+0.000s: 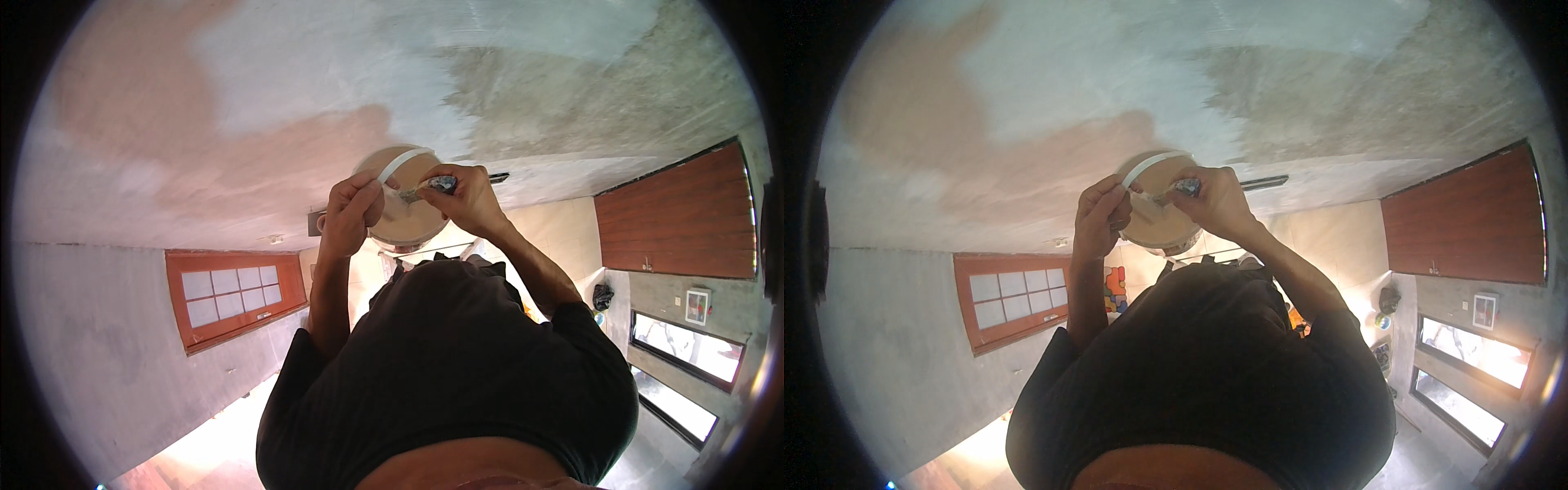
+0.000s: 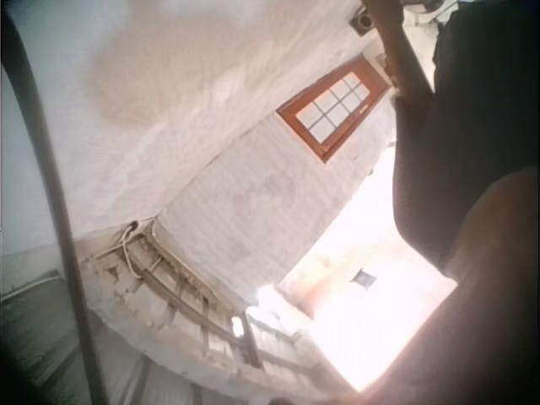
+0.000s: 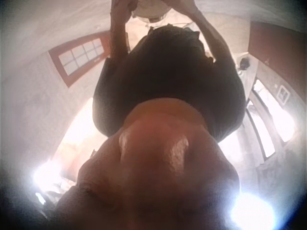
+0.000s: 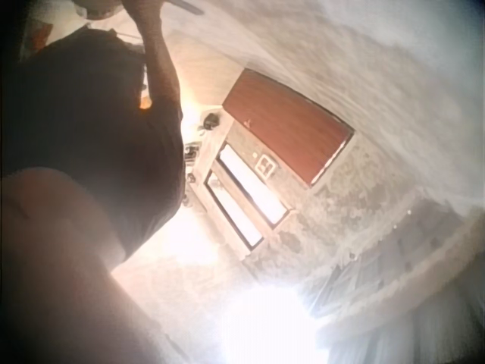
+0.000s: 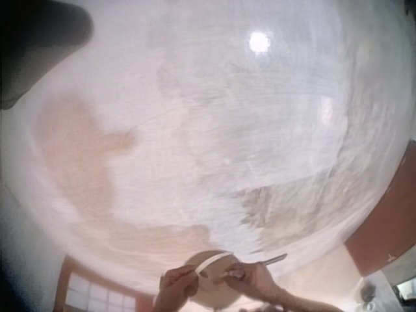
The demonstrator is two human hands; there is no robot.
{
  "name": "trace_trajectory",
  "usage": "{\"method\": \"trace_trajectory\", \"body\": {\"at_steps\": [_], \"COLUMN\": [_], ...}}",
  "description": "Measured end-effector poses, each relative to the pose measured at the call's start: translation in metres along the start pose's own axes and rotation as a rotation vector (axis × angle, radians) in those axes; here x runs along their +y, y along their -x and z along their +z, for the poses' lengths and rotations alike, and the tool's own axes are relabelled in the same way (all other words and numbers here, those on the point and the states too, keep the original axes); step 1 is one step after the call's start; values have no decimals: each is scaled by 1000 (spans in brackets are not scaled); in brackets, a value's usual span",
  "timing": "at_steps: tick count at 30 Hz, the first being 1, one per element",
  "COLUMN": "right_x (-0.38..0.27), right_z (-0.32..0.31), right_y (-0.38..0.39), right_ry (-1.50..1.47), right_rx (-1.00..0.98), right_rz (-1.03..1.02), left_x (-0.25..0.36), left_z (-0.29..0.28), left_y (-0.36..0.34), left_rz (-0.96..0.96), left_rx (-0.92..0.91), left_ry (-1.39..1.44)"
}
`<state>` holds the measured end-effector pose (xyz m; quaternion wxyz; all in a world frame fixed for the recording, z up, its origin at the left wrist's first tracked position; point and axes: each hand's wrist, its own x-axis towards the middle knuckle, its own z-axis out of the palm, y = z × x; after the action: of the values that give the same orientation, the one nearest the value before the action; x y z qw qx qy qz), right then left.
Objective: The person paints a ceiling using a paintbrush and a bucket of white paint. They repeatedly dip the brush into the bucket and apply paint to the ceiling surface in broad strokes.
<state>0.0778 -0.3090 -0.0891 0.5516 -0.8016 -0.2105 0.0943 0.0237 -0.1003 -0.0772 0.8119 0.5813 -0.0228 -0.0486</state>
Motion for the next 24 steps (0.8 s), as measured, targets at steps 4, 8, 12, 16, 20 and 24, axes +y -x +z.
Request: {"method": "trace_trajectory", "body": {"at_steps": [4,8,12,16,20,24], "right_x": [-3,1,5,11,11,7], "right_z": [-4,-4,-6,-8,-5,-5], "right_y": [-2,1,6,9,11,4], "right_ry": [-254,-90,282,536,395,9], "right_rx": [-126,6,145,182,165,-16], "right_rz": [238,59,-271,-468,-410,-34], "left_x": [-4,-4,-1,-1,-4,-6], "left_z": [-2,-2,3,2,3,-2], "left_y": [-1,-1,2,2,1,-2], "left_rz": [1,-24,-54,-43,-26,-24], "left_rx": [3,19,35,27,36,30], "left_ry": [3,-2,8,-10,-19,2]}}
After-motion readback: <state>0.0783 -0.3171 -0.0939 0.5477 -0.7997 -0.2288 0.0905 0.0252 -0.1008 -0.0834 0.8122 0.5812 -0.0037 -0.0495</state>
